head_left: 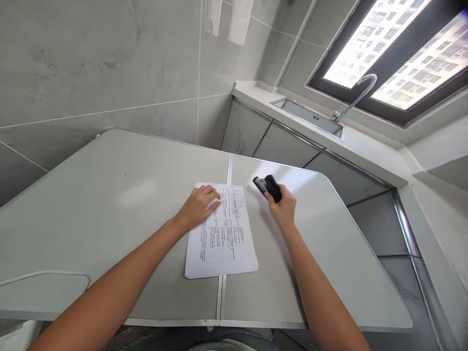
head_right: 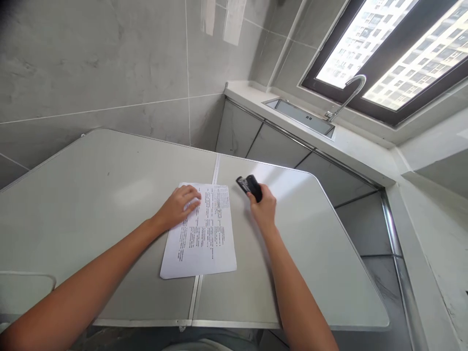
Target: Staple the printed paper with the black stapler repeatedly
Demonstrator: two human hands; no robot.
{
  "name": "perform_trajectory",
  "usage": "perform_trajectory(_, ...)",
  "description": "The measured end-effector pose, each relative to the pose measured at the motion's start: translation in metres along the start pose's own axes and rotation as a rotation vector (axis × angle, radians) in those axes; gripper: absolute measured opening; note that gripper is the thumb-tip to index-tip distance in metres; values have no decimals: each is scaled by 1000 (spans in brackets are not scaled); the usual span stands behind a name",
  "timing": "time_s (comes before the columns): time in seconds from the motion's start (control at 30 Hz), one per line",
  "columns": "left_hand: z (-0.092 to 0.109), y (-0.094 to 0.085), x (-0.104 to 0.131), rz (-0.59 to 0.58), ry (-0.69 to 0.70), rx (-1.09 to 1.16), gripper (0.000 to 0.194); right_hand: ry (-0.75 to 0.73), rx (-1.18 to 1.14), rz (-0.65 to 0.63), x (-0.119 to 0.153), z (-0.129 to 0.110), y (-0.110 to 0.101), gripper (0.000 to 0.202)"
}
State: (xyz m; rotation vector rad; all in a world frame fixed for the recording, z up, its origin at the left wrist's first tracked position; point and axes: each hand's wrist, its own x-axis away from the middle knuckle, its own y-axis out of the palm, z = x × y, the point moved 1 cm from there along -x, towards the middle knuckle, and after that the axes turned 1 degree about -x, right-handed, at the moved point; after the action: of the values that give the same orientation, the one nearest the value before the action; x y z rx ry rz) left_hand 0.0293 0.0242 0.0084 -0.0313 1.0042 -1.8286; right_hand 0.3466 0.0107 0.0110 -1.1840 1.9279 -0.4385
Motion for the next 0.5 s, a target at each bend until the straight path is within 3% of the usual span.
perform_trajectory(0.13,-31,-26,-4,537,-329,690,42,-147,-151,-270,23,-75,49,24)
perform_trajectory(0.23,-55,-50,-2,662,-381,1140,47,-158,-144,-425,44,-110,77,20)
perform_trajectory(0.37,-72,-72,2,755,-361,1344,49,-185,-160,-449,65,-114,79,24)
perform_trajectory(0.5,-74,-69,1,732,-362,1422,46,-144,-153,-392,75,-83,52,28)
